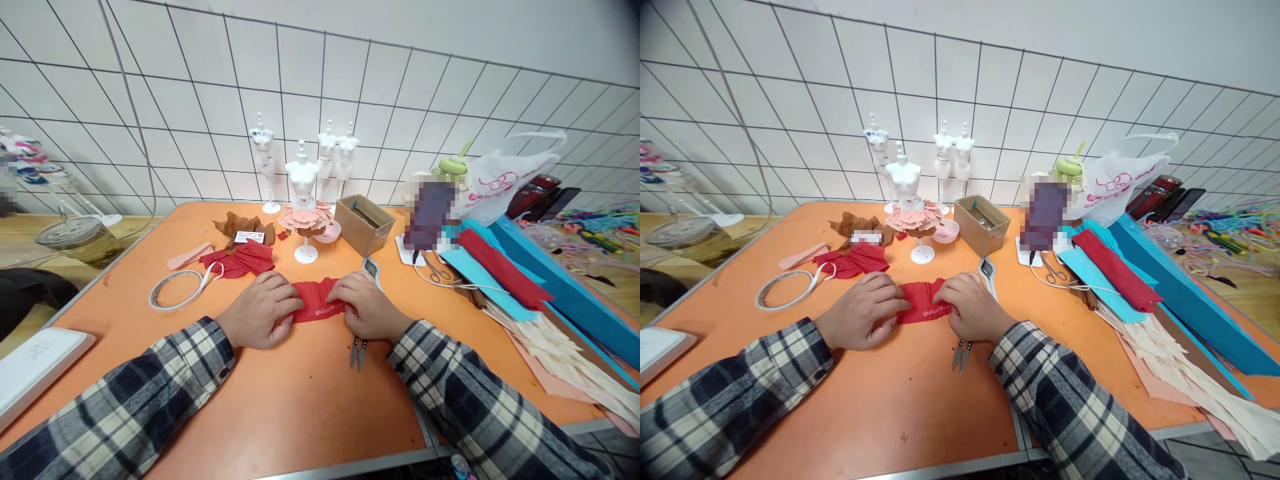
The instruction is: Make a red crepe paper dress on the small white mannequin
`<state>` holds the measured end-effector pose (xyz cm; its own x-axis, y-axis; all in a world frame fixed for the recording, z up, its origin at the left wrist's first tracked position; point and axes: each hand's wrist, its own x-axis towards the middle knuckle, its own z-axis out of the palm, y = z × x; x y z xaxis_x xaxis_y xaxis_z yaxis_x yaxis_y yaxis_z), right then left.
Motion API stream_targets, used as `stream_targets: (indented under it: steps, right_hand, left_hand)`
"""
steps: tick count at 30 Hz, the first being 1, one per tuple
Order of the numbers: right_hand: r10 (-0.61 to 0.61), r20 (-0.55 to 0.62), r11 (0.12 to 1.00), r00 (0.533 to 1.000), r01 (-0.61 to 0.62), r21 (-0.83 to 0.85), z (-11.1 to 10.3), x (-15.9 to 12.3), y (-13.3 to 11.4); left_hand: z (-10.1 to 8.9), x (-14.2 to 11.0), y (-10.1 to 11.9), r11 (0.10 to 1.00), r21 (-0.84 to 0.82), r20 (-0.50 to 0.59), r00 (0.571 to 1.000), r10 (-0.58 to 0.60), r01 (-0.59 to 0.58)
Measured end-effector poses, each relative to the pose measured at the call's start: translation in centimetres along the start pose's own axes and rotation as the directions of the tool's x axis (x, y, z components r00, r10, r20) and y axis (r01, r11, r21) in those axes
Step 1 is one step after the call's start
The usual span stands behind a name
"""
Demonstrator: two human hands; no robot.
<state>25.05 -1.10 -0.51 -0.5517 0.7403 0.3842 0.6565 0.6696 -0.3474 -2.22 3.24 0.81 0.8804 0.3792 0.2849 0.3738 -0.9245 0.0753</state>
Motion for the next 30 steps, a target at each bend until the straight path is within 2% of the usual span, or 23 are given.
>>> stream_targets:
  steps: [2,6,8,12,16,20,26,28,30]
  right_hand:
    - [0.022,-0.034,1.000,0.999,-0.022,0.005,0.1,0.0,0.4]
    - [0.060,-0.085,0.998,0.995,-0.058,0.028,0.0,0.1,1.6]
    - [0.065,-0.118,0.996,0.991,-0.057,0.067,0.0,0.0,2.2]
    - [0.157,-0.233,0.984,0.960,-0.131,0.124,-0.3,-0.3,3.6]
    - [0.272,-0.248,0.962,0.930,-0.257,0.092,-0.5,-0.8,4.7]
    - [0.207,-0.190,0.978,0.960,-0.198,0.070,-0.6,-1.2,4.5]
    - [0.085,-0.053,0.995,0.995,-0.081,0.060,-0.2,-0.9,2.3]
    - [0.061,0.025,0.997,0.998,-0.062,0.055,0.0,-0.7,1.5]
    - [0.065,0.081,0.997,0.995,-0.068,0.036,0.2,-0.5,0.9]
  left_hand:
    - [0.2,0.1,0.0,0.999,-0.042,0.027,1.000,-0.007,0.008]
    - [0.7,0.4,-0.1,0.953,-0.302,0.028,0.999,-0.033,0.040]
    - [0.9,0.6,-0.1,0.929,-0.366,0.027,0.998,-0.053,0.059]
    - [0.9,0.7,-0.1,0.973,-0.231,0.086,0.996,-0.011,0.031]
    - [1.0,0.8,0.1,0.991,-0.131,0.106,0.994,0.020,-0.005]
    - [1.2,1.0,0.7,0.988,-0.155,0.045,0.999,0.017,-0.010]
    - [1.2,1.4,2.7,0.967,-0.233,0.152,0.986,-0.072,0.107]
    - [1.3,1.4,3.6,0.959,-0.269,0.130,0.990,-0.057,0.090]
    - [1.4,1.1,4.2,0.947,-0.313,0.060,0.996,-0.062,0.077]
